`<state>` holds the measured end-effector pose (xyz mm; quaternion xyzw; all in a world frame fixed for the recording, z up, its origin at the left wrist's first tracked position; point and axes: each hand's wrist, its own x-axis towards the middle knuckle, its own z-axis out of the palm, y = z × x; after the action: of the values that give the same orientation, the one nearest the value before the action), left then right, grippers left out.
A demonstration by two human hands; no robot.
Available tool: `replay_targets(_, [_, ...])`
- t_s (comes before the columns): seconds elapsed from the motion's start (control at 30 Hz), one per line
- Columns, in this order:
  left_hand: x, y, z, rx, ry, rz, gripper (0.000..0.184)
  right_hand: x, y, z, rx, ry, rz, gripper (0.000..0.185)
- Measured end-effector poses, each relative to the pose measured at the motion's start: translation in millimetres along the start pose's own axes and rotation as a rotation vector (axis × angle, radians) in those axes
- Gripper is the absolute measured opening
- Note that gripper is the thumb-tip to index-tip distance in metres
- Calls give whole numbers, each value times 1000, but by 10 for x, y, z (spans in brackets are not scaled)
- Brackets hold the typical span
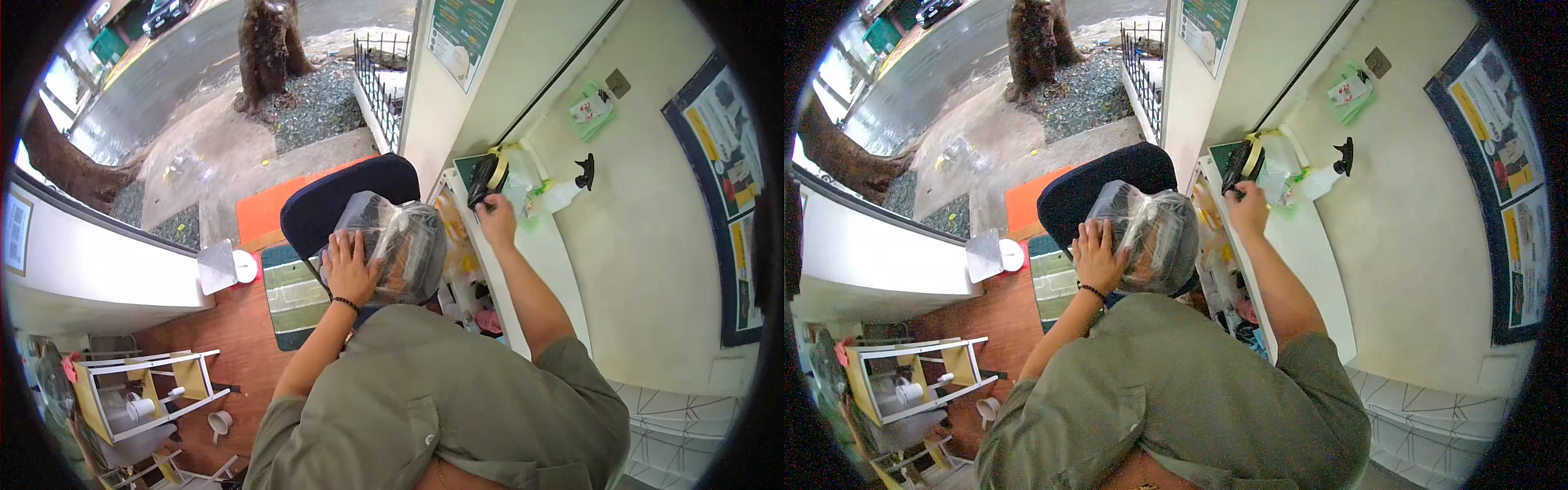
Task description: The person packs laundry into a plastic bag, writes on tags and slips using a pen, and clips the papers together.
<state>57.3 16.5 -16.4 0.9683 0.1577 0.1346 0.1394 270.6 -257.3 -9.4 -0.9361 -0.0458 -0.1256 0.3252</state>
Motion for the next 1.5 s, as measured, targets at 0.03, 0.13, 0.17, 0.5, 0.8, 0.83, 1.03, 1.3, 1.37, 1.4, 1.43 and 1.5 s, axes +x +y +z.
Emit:
replay_targets(0.03, [-15,19,-5,48,-45,-12,70,93,-2,-78,-115,83,89,30])
replay_targets(0.13, [-13,13,22,38,-49,-18,72,347,203,16,-224,184,238,31])
replay_targets(0.17, [-18,10,15,35,-56,-19,72,484,386,101,-82,37,348,33])
replay_targets(0.5, [-26,9,43,55,-57,-19,74,528,320,144,770,46,641,26])
replay_targets(0.8, [-33,15,46,60,-52,-6,74,-755,98,188,384,69,432,29])
replay_targets(0.83, [-29,25,35,68,-60,-10,73,-779,154,212,333,56,451,31])
replay_targets(1.03, [-27,23,51,66,-60,-14,74,-620,678,220,-92,-50,341,30])
replay_targets(1.3, [-41,0,62,-26,-22,-32,73,-247,638,-189,420,-613,263,21])
replay_targets(1.37, [-60,16,44,-135,29,-62,71,-169,311,-329,633,-815,216,15])
replay_targets(1.4, [-92,47,7,-185,24,2,70,-143,122,-372,688,-897,172,12])
replay_targets(1.43, [-126,97,-66,-233,20,65,69,-134,-64,-403,743,-981,126,10])
replay_targets(1.5, [-179,213,-239,-377,-41,124,66,-128,-452,-455,773,-1115,-2,14])
